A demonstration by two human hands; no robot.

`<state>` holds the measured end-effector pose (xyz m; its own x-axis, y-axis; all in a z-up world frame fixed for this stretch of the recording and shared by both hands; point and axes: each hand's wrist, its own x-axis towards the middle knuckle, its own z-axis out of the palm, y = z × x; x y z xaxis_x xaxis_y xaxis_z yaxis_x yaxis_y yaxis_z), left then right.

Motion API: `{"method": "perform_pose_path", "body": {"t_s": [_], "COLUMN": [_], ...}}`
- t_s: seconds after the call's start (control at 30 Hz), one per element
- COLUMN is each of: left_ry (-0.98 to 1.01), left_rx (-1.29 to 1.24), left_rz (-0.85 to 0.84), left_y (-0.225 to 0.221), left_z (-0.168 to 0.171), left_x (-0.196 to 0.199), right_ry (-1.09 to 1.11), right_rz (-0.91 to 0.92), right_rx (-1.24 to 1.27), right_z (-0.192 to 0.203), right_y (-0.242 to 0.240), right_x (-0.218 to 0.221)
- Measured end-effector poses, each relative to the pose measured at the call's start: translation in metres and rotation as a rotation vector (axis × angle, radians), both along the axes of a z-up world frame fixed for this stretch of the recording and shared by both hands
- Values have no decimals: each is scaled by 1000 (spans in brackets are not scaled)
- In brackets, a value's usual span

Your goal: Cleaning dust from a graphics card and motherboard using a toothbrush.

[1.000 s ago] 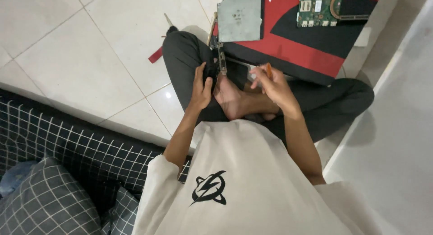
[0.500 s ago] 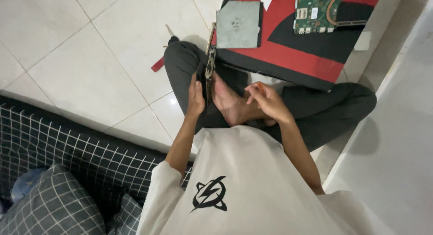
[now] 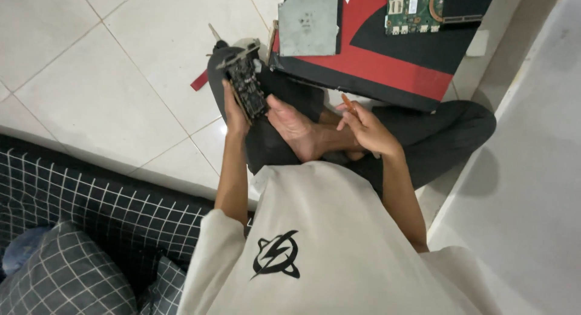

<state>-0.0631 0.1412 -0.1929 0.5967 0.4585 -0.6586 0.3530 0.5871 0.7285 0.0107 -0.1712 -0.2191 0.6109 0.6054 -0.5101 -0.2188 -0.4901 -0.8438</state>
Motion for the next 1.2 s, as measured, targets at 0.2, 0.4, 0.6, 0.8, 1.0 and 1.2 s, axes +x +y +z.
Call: {"method": "perform_pose_path", "body": {"t_s": [0.2, 0.4, 0.6, 0.8, 1.0, 1.2], "left_ry": [-13, -38, -153, -141, -384, -782], "left_rx": [119, 93, -20, 3, -184, -816], "left_rz": [-100, 108, 299, 181, 68, -62], "left_y": [1, -18, -14, 6, 17, -59], "left_z": [-4, -28, -40, -49, -70, -41], "left_x": [8, 0, -1, -2, 1, 29], "right_ry": [46, 87, 95, 79, 17, -270], "right_rz": [7, 278, 223, 217, 215, -157], "right_rx": [16, 49, 97, -15, 24, 53], "right_z": [29, 23, 25, 29, 95, 47], "right_y": [7, 19, 31, 15, -5, -62], "right_x": [-3, -13, -19, -20, -7, 5]}}
